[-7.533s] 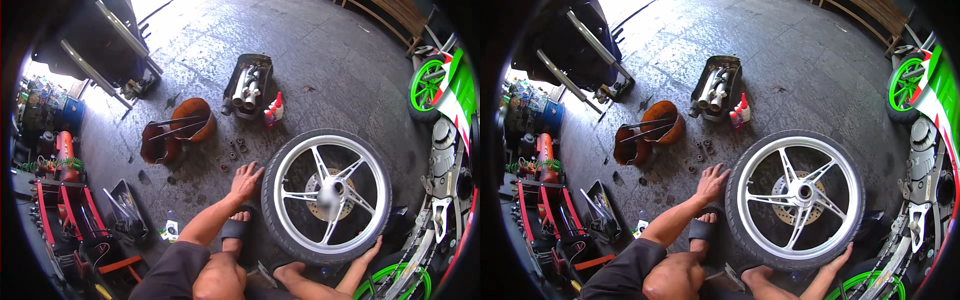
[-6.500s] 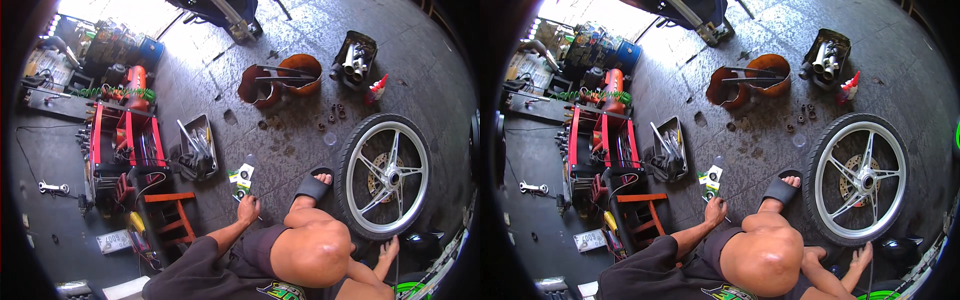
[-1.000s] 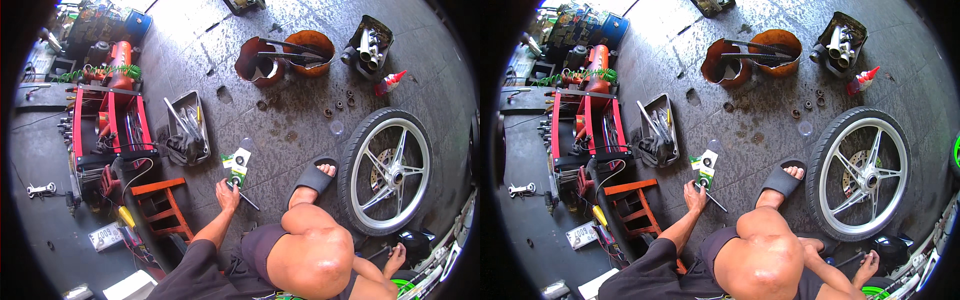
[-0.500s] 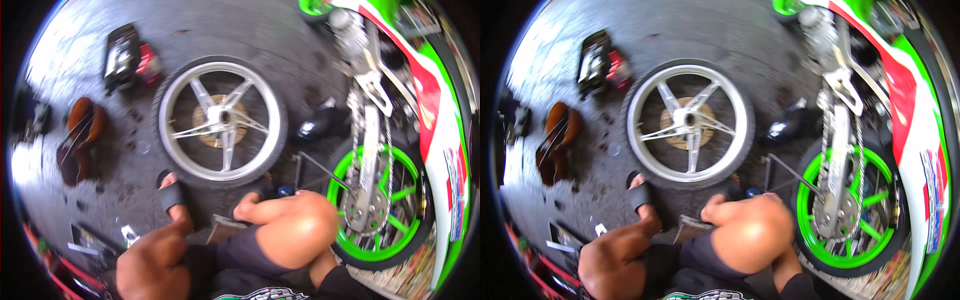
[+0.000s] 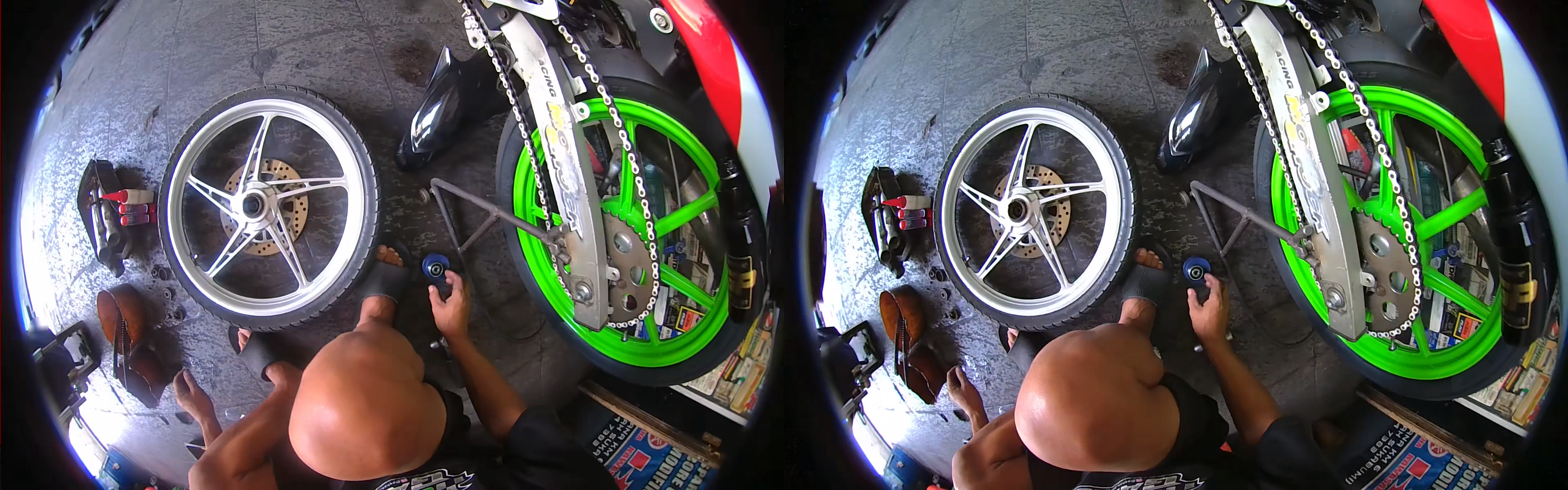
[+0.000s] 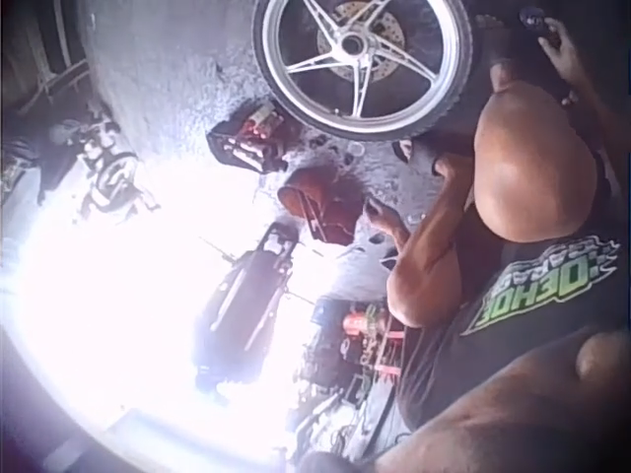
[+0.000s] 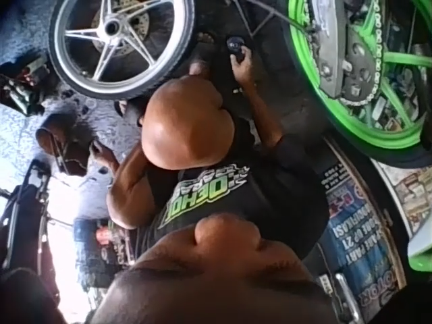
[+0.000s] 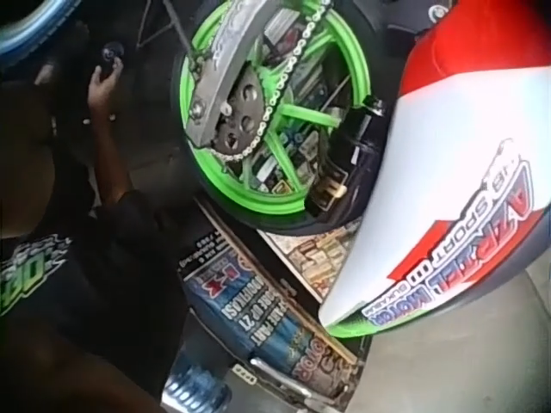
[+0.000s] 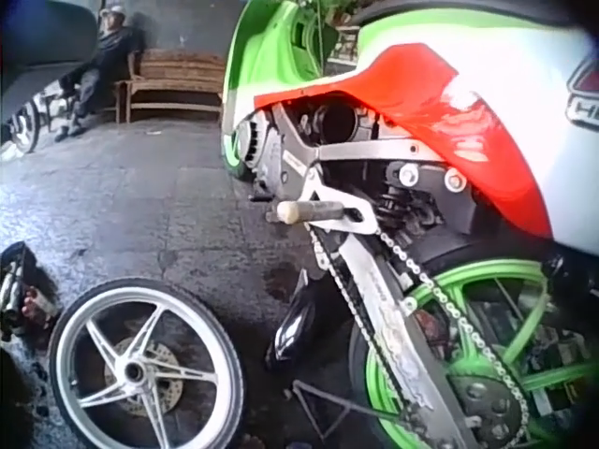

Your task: Repairing or servicing a motorcycle wheel, involving removing and re-installing the brake disc and axle components.

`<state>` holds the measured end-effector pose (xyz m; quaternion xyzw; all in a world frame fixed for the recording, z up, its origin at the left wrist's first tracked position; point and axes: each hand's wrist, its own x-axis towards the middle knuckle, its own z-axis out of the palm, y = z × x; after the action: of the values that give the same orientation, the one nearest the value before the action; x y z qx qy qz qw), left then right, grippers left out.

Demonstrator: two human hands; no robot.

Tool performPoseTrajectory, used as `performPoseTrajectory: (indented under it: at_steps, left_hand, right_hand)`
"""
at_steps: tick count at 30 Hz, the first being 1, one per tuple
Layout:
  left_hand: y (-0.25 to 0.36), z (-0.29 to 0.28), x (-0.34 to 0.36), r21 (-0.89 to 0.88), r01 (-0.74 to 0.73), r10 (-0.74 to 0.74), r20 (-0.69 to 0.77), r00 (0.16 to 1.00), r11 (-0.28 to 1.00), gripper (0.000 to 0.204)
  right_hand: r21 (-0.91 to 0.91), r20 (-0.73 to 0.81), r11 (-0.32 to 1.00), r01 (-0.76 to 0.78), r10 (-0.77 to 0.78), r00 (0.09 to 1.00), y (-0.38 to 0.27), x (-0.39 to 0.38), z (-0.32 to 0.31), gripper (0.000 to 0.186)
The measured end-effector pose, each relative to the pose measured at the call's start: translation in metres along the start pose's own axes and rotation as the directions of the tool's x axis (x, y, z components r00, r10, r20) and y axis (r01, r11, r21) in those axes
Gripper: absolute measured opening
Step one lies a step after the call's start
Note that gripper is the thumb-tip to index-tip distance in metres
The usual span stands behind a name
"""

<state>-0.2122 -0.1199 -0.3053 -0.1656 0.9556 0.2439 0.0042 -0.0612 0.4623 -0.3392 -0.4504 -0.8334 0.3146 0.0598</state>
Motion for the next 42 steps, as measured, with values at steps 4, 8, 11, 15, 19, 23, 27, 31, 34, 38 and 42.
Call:
performPoseTrajectory:
  at_steps: [4, 8, 11, 15, 19, 23, 27, 31, 34, 38, 42]
  left_hand:
    - [0.004, 0.009, -0.015, 0.007, -0.074, 0.073, 0.062, 0.995, 0.997, 0.025]
    - [0.004, 0.024, -0.046, -0.085, 0.069, -0.055, 0.155, 0.986, 0.994, 0.017]
    - [-0.004, 0.025, -0.065, -0.110, 0.179, -0.167, 0.113, 0.979, 0.978, 0.013]
    - [-0.011, 0.035, -0.080, -0.049, 0.150, -0.150, 0.018, 0.989, 0.987, 0.012]
    - [-0.006, 0.054, -0.094, -0.139, 0.230, -0.229, 0.027, 0.973, 0.963, 0.011]
    - [0.001, 0.064, -0.118, -0.121, 0.206, -0.210, -0.025, 0.977, 0.971, 0.010]
    - [-0.005, 0.058, -0.147, -0.191, 0.366, -0.378, -0.031, 0.925, 0.911, 0.011]
    - [-0.017, 0.050, -0.169, -0.019, 0.409, -0.409, -0.032, 0.912, 0.912, 0.013]
    - [-0.026, 0.049, -0.177, -0.090, 0.476, -0.478, -0.008, 0.878, 0.875, 0.014]
    - [-0.036, 0.055, -0.175, -0.168, 0.529, -0.534, 0.019, 0.845, 0.831, 0.016]
    - [-0.041, 0.058, -0.167, -0.168, 0.527, -0.539, -0.034, 0.842, 0.833, 0.016]
  right_hand:
    - [-0.039, -0.032, 0.998, 0.044, -0.046, 0.998, -0.003, 0.019, 0.011, 0.050]
    - [-0.067, 0.038, 0.997, 0.047, -0.045, 0.998, 0.014, 0.026, 0.017, 0.049]
    - [-0.103, 0.012, 0.985, 0.135, -0.135, 0.991, 0.008, 0.035, 0.021, 0.045]
    - [0.045, 0.111, 0.994, 0.097, -0.101, 0.989, -0.053, 0.064, 0.023, 0.039]
    - [0.330, 0.258, 0.832, 0.445, -0.533, 0.806, -0.172, 0.095, 0.050, 0.039]
    - [0.384, 0.347, 0.574, 0.723, -0.815, 0.464, -0.279, 0.116, 0.103, 0.036]
    - [0.276, 0.437, 0.380, 0.883, -0.868, 0.237, -0.319, 0.119, 0.147, 0.038]
    - [0.199, 0.488, 0.472, 0.859, -0.808, 0.331, -0.316, 0.107, 0.173, 0.035]
    - [0.151, 0.404, 0.553, 0.820, -0.791, 0.459, -0.309, 0.097, 0.184, 0.038]
    - [0.140, 0.327, 0.551, 0.822, -0.810, 0.487, -0.304, 0.090, 0.195, 0.037]
    - [0.096, 0.366, 0.580, 0.809, -0.776, 0.513, -0.305, 0.086, 0.197, 0.039]
